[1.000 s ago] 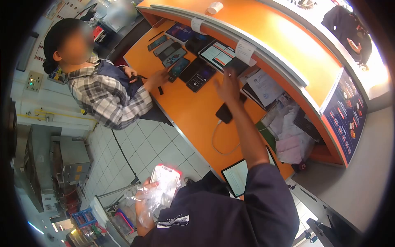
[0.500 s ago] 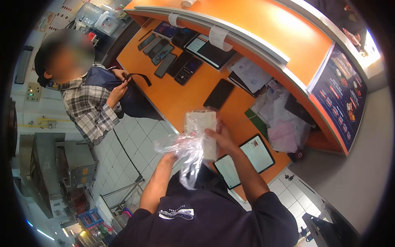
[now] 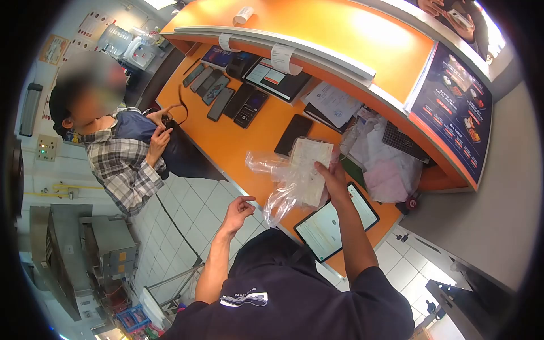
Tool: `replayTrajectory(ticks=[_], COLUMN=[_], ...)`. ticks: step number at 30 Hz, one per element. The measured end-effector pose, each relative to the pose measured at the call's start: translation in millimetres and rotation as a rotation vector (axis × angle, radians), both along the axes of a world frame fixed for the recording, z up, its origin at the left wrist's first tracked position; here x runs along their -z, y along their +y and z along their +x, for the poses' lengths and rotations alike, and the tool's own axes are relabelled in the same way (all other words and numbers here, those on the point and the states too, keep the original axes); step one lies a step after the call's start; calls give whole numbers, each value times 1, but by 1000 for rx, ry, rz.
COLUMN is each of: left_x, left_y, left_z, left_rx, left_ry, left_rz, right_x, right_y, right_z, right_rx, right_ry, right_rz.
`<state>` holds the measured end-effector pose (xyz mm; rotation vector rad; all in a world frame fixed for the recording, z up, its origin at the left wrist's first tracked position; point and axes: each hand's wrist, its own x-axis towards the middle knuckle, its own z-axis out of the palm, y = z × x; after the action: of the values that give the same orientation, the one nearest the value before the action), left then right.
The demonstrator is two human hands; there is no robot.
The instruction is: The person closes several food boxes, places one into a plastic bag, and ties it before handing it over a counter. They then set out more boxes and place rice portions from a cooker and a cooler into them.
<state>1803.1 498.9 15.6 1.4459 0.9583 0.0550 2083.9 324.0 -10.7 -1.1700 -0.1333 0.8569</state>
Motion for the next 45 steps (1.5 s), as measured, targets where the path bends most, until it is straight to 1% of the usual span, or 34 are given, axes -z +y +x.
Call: replayTrajectory(ticks=[6, 8, 14, 23, 26, 29, 32, 36, 37, 38, 39, 40, 41, 43, 44, 45], left_x=[0, 1, 7, 7, 14, 13, 18, 15, 17, 18, 14, 8, 4, -12, -17, -20], left_y=[-7, -8, -8, -9, -10, -14, -13, -14, -15, -17, -18, -15, -18, -28, -31, -31], left_z=[11, 13, 13, 11, 8, 10, 8, 11, 11, 11, 14, 14, 15, 24, 28, 27], left_rx=[60, 91, 67, 27, 16, 12, 22, 47, 44, 29, 12, 79, 75, 54, 0, -10], left_ry=[10, 15, 10, 22, 20, 51, 60, 80, 86, 1, -84, -22, -18, -207, -279, -272], left_rz=[31, 46, 65, 29, 0, -3, 2, 31, 26, -35, -96, -175, -180, -219, -359, -361], right_x=[-2, -1, -8, 1, 12, 7, 14, -2, -6, -11, -16, -22, -28, -42, -47, -50], right_y=[2, 3, 10, 16, 17, 18, 18, 16, 15, 15, 16, 19, 21, 22, 23, 22], right_z=[-7, -10, -22, -14, -10, -7, -8, -13, -15, -16, -20, -24, -29, -37, -42, -47], right_rx=[20, -3, -5, -11, -10, -24, -23, 0, -6, -12, -15, 30, 75, 69, 66, 58], right_ry=[24, 42, 58, 47, 42, 43, 38, 66, 10, -46, -41, -205, -368, -353, -343, -334], right_rz=[21, -47, 10, 23, -3, -2, 26, 15, 39, 64, 60, 150, 240, 254, 272, 270])
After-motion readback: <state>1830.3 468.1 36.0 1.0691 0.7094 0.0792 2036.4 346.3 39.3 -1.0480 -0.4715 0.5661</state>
